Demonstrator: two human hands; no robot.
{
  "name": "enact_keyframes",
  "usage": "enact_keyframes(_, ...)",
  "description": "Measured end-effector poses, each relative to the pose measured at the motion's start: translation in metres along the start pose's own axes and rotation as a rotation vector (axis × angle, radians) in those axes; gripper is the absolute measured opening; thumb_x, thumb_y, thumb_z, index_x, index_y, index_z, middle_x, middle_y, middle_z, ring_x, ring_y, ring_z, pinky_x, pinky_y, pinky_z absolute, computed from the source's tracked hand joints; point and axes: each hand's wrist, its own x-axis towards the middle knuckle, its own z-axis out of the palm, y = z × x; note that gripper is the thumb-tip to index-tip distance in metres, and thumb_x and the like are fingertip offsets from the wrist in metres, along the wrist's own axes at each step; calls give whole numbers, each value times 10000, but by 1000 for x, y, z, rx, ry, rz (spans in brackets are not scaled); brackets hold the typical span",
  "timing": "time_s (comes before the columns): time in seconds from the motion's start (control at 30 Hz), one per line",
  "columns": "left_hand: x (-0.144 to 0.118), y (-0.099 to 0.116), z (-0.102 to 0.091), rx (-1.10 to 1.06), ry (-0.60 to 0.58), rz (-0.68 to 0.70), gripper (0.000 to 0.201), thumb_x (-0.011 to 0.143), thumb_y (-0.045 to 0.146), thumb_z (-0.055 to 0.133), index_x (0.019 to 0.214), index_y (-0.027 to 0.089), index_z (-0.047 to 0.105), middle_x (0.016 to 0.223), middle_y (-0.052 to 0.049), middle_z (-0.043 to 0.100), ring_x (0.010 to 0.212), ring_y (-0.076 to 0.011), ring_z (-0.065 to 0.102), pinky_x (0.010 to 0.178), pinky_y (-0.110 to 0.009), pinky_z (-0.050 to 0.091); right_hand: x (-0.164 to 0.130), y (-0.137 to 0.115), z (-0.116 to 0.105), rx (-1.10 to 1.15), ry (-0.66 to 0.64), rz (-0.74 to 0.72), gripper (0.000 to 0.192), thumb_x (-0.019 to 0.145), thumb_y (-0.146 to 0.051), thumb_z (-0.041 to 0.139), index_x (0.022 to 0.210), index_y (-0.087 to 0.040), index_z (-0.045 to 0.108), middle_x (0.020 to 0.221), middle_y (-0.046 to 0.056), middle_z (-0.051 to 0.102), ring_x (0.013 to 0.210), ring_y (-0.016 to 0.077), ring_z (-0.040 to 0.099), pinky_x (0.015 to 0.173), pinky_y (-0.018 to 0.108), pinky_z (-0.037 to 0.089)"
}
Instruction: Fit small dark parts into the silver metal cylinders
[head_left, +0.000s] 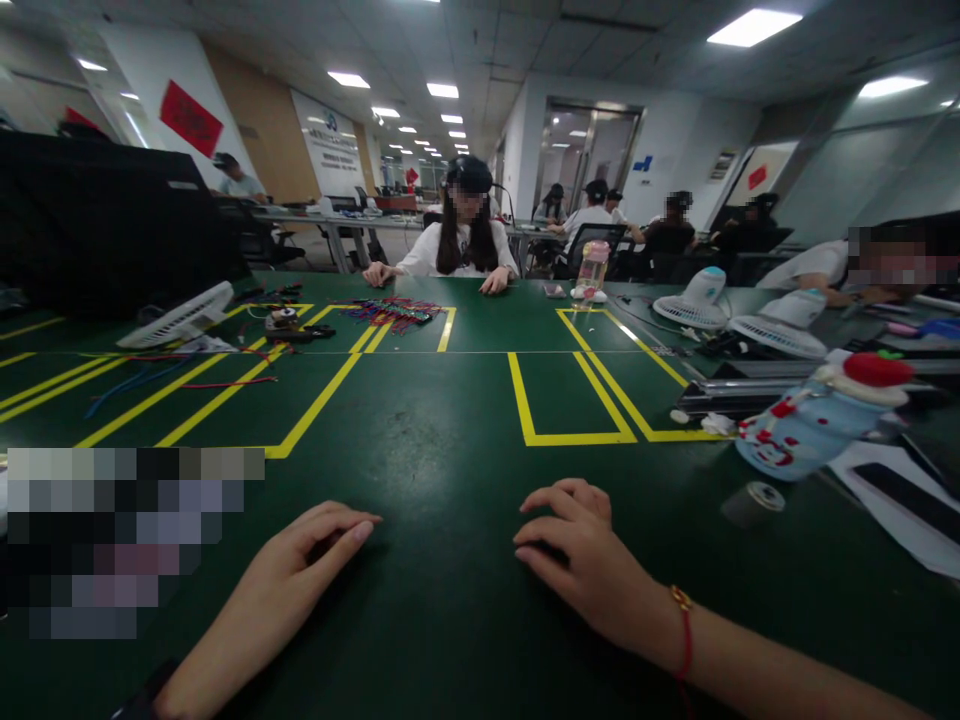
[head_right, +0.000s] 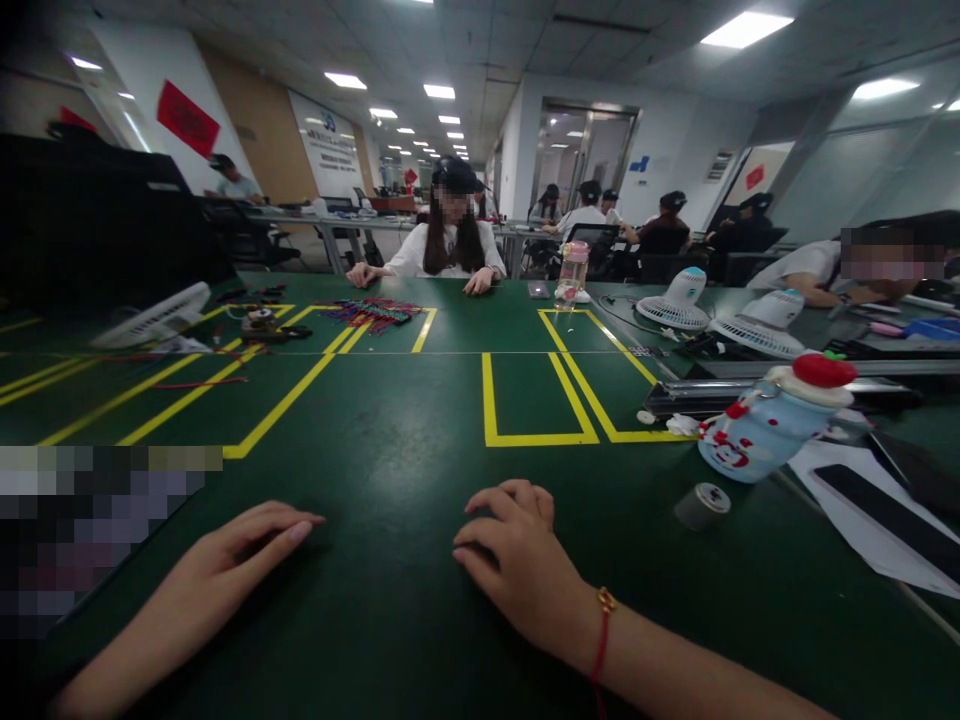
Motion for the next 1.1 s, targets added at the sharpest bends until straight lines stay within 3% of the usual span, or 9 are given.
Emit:
enact_keyframes(0.1,1,0,1,-8,-12,6,310,899,450,477,1091,281,650,1071,-28,654,990,-240,610,877,-364,484,-24,36,-35,-194,175,90,213,855,-402,497,955,-301,655,1097,27,600,1065,222,477,890,425,323)
enact_keyframes(0.23,2,1,4,-19,-26,14,303,899,452,481,1069,270,653,1067,-31,648,990,-238,606,888,-373,474,-72,106,-84,-545,422,300,314,806,-487,490,936,-245,643,1045,58,620,1035,261,508,910,458,303)
enact_keyframes(0.37,2,1,5,-1,-26,6,284,899,448,485,1061,280,648,1071,-19,642,992,-227,606,880,-353,473,-107,153,-104,-575,331,528,349,808,-488,445,905,-224,653,989,75,648,964,248,568,825,397,385)
enact_keyframes(0.53,2,1,4,38,-5,16,281,887,452,501,1042,283,664,1059,-19,652,972,-226,619,838,-326,498,-116,162,-105,-556,397,675,361,773,-528,455,914,-262,655,974,62,668,875,255,610,695,384,424)
enact_keyframes(0.67,2,2,3,59,2,27,286,887,440,496,1059,291,669,1057,-12,663,953,-221,628,821,-314,511,-117,162,-109,-488,348,786,368,743,-534,501,886,-252,689,934,90,679,780,260,619,612,370,443)
enact_keyframes(0.97,1,1,3,23,-31,13,277,900,440,489,1062,281,648,1073,-15,639,996,-219,606,879,-341,475,-114,152,-110,-412,358,775,343,772,-525,519,898,-264,702,957,97,675,776,240,624,627,355,457)
enact_keyframes(1.1,0,0,3,25,-37,14,276,896,437,497,1068,282,648,1077,-13,638,992,-221,609,863,-323,482,-119,163,-107,-279,362,725,347,758,-485,544,981,-263,693,1090,89,649,914,251,622,706,365,476)
